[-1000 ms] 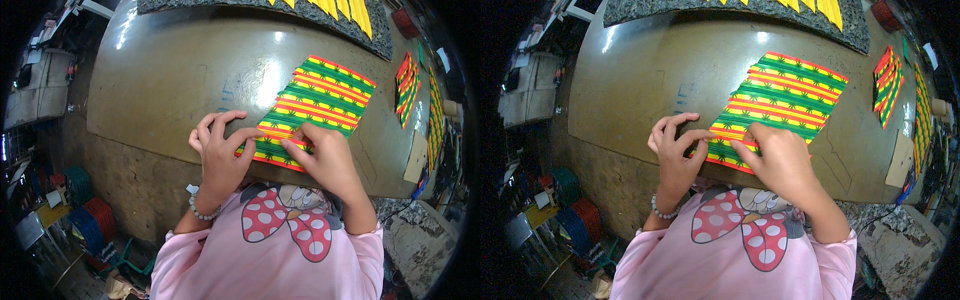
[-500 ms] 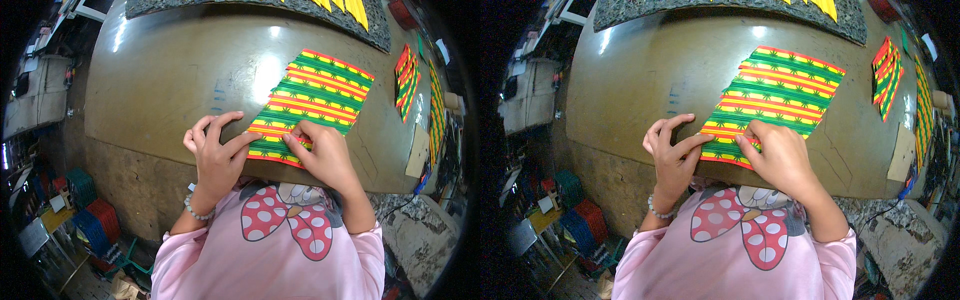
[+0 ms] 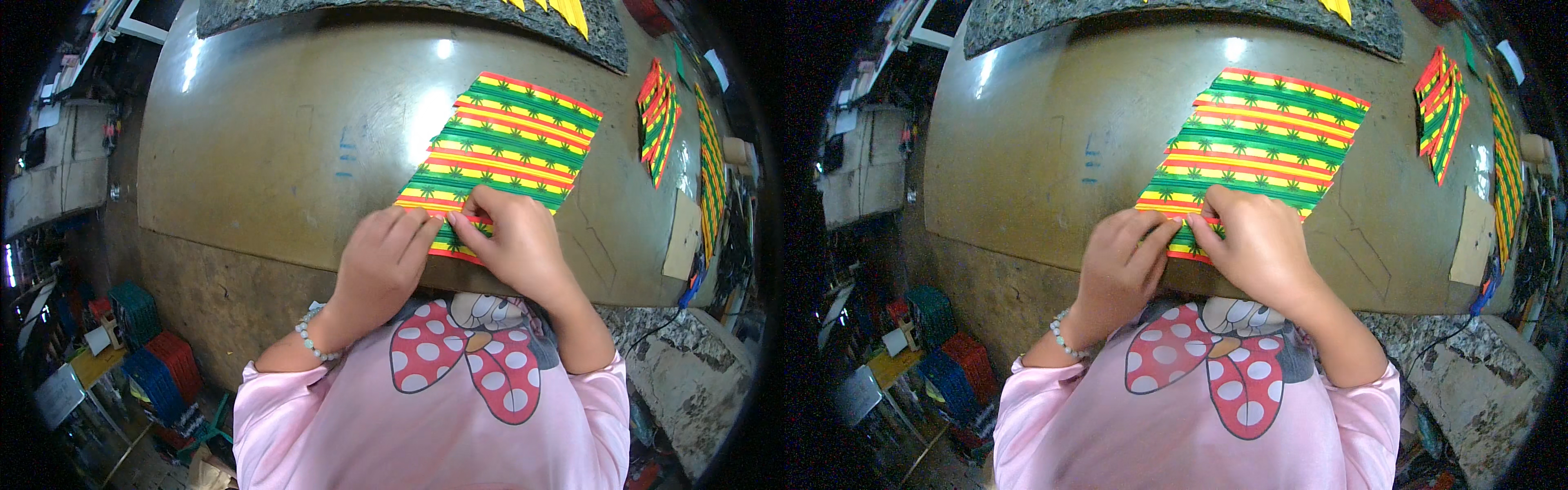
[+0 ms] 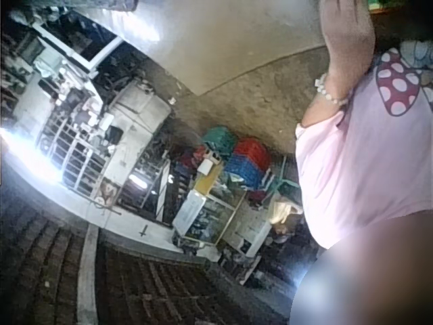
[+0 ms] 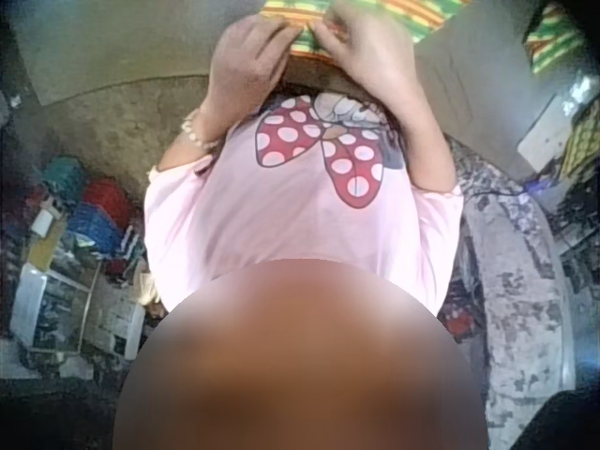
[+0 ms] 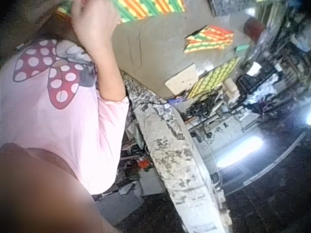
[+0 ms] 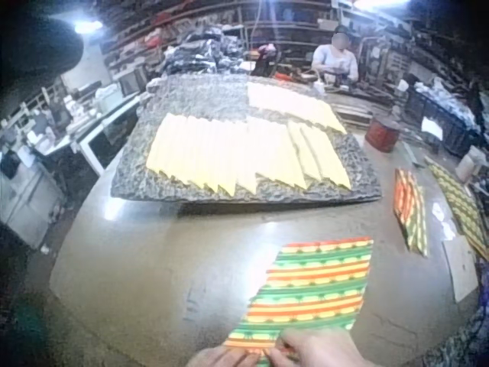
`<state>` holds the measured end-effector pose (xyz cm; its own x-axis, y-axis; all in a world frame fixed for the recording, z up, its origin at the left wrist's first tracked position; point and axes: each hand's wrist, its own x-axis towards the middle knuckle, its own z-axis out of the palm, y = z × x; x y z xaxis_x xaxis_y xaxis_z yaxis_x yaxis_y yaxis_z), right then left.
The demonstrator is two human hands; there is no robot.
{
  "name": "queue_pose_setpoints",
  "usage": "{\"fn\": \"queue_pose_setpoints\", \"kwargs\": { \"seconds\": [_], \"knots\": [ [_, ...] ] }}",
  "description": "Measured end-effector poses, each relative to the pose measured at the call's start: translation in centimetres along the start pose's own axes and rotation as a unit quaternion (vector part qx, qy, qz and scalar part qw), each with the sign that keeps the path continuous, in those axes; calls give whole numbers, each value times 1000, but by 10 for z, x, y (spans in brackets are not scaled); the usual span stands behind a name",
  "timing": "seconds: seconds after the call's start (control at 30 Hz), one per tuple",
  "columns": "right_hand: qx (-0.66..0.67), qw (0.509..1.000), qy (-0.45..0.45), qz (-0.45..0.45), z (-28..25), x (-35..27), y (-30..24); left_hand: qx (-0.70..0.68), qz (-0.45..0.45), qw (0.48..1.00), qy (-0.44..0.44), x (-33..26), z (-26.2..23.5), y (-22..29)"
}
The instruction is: The person repeatedly picks yellow paper strips and places them on top of patterned paper sheets on a table, pressing each strip into place. The person stacks the completed sheets together and continues adding more strips to new sheets throughout the clip.
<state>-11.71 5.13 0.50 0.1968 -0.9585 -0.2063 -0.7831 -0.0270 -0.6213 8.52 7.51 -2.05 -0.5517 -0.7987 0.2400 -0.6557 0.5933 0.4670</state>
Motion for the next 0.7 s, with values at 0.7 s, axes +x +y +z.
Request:
{"fn": "queue_pose_setpoints", "kwargs": {
  "seconds": [0.7],
  "knots": [
    [0,1000,16,21,-17,-20,25,40,1,999,-8,-2,9,2]
  ]
}}
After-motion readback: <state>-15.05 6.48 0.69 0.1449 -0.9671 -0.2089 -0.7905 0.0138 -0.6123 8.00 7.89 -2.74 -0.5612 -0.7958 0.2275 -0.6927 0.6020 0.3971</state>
